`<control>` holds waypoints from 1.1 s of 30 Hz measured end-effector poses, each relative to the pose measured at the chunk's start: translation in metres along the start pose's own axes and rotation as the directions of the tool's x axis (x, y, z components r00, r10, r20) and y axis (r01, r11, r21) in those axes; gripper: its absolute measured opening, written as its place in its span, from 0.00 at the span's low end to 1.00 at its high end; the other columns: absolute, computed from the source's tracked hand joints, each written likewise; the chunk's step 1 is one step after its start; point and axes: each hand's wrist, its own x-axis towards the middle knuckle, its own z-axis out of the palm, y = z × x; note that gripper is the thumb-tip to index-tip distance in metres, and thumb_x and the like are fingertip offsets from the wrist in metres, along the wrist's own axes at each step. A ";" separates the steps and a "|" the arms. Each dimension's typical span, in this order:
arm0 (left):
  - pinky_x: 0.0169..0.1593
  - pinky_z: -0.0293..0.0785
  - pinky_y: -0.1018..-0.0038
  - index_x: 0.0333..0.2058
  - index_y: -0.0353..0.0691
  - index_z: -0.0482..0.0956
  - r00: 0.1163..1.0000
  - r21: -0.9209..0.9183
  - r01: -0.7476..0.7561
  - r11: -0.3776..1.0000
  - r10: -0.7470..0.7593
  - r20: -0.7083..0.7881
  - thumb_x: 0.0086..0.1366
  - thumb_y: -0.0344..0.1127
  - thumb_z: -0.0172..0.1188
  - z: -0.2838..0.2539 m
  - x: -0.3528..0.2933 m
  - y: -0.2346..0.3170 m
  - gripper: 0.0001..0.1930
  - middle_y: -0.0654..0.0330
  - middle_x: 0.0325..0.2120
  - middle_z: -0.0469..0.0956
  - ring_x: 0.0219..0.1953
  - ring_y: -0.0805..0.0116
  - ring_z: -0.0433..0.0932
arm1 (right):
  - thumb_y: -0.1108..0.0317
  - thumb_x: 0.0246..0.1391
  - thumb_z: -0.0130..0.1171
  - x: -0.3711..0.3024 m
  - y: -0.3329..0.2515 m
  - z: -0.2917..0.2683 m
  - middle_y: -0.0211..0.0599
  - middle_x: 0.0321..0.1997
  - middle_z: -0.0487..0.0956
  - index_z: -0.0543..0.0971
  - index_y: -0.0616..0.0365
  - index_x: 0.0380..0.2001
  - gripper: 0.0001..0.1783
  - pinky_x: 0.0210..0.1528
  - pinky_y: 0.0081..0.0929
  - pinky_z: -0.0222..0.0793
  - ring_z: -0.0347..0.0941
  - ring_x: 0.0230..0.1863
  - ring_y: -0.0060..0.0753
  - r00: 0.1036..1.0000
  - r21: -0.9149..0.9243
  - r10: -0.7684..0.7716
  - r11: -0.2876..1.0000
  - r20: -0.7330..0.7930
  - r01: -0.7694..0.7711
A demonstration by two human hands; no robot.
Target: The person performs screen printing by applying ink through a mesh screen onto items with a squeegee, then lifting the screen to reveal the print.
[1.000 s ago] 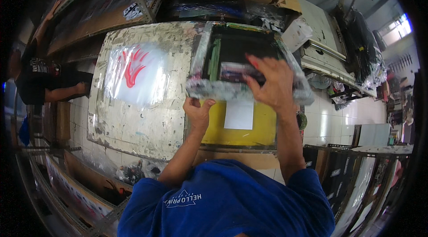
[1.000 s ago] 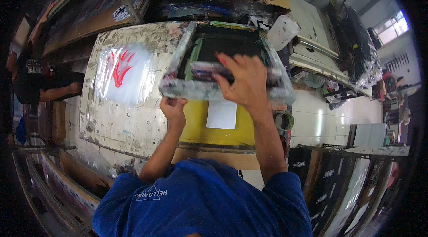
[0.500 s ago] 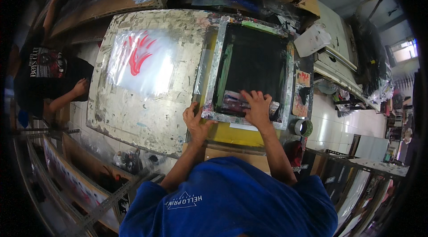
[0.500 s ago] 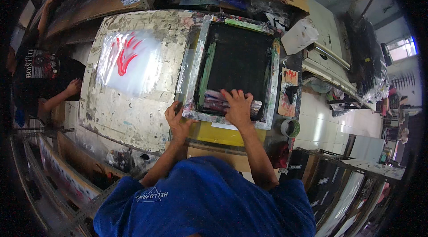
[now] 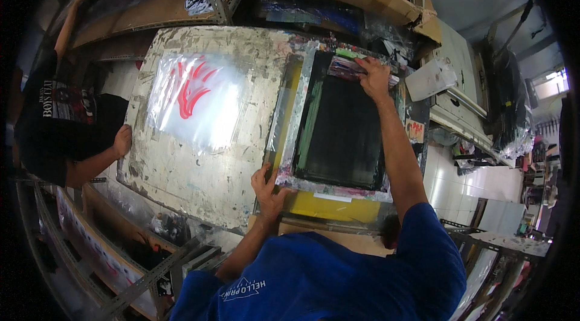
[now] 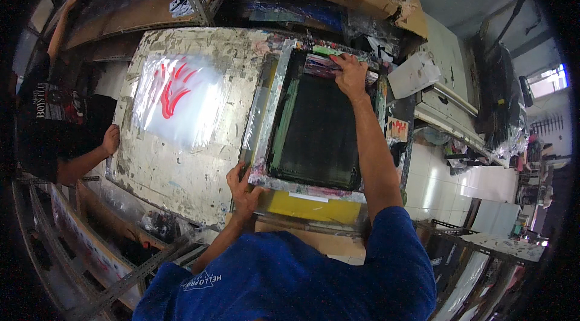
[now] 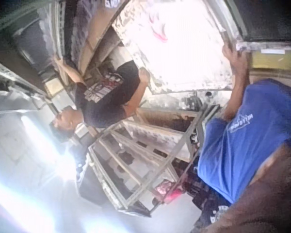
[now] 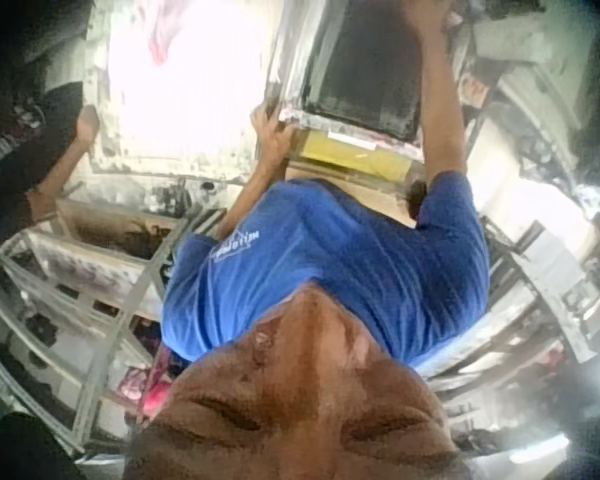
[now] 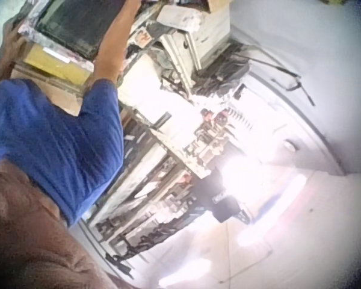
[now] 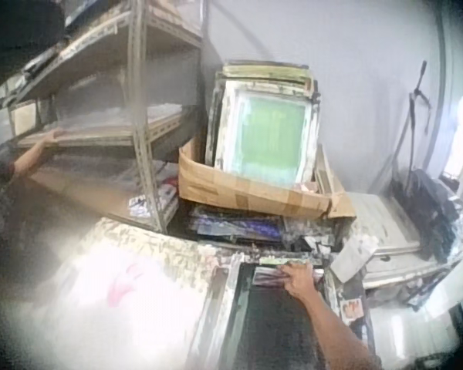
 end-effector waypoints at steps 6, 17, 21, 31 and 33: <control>0.58 0.57 0.59 0.53 0.33 0.76 0.997 -0.055 0.044 0.997 -0.041 0.059 0.42 0.37 0.74 -0.004 0.000 0.007 0.36 0.50 0.47 0.74 0.54 0.51 0.66 | 0.73 0.38 0.64 0.023 0.032 0.013 0.43 0.46 0.82 0.81 0.47 0.50 0.29 0.51 0.40 0.69 0.77 0.47 0.49 1.000 0.051 0.016 0.999 -0.005 -0.016; 0.56 0.61 0.59 0.50 0.29 0.76 0.984 -0.202 -0.033 0.979 -0.004 -0.180 0.44 0.31 0.72 -0.014 0.028 0.050 0.32 0.52 0.35 0.76 0.47 0.50 0.69 | 0.76 0.42 0.65 -0.098 -0.120 -0.141 0.46 0.57 0.77 0.76 0.47 0.57 0.34 0.61 0.28 0.66 0.72 0.59 0.46 0.871 0.319 0.306 0.841 0.386 -0.437; 0.54 0.65 0.64 0.52 0.27 0.74 0.975 -0.302 -0.034 0.953 -0.034 -0.218 0.49 0.22 0.67 -0.043 0.072 0.103 0.28 0.50 0.38 0.73 0.47 0.54 0.69 | 0.70 0.40 0.65 -0.109 -0.186 -0.207 0.40 0.45 0.79 0.79 0.45 0.53 0.30 0.48 0.39 0.67 0.74 0.45 0.47 0.962 0.022 0.133 0.990 0.239 -0.143; 0.51 0.69 0.66 0.62 0.32 0.65 0.951 -0.213 0.121 0.970 -0.174 -0.256 0.61 0.40 0.66 0.006 0.126 0.030 0.35 0.50 0.49 0.75 0.48 0.61 0.72 | 0.59 0.42 0.63 0.003 -0.160 -0.252 0.44 0.37 0.82 0.82 0.44 0.48 0.24 0.41 0.39 0.71 0.77 0.38 0.49 0.988 -0.008 -0.032 0.999 -0.149 0.031; 0.50 0.71 0.61 0.54 0.34 0.73 0.955 0.311 0.265 0.913 -0.204 -0.216 0.58 0.39 0.68 0.025 0.102 0.014 0.27 0.45 0.47 0.75 0.50 0.49 0.73 | 0.58 0.43 0.63 0.015 -0.157 -0.260 0.46 0.39 0.82 0.83 0.44 0.47 0.23 0.42 0.39 0.72 0.78 0.39 0.50 0.992 -0.034 0.063 0.997 -0.108 -0.067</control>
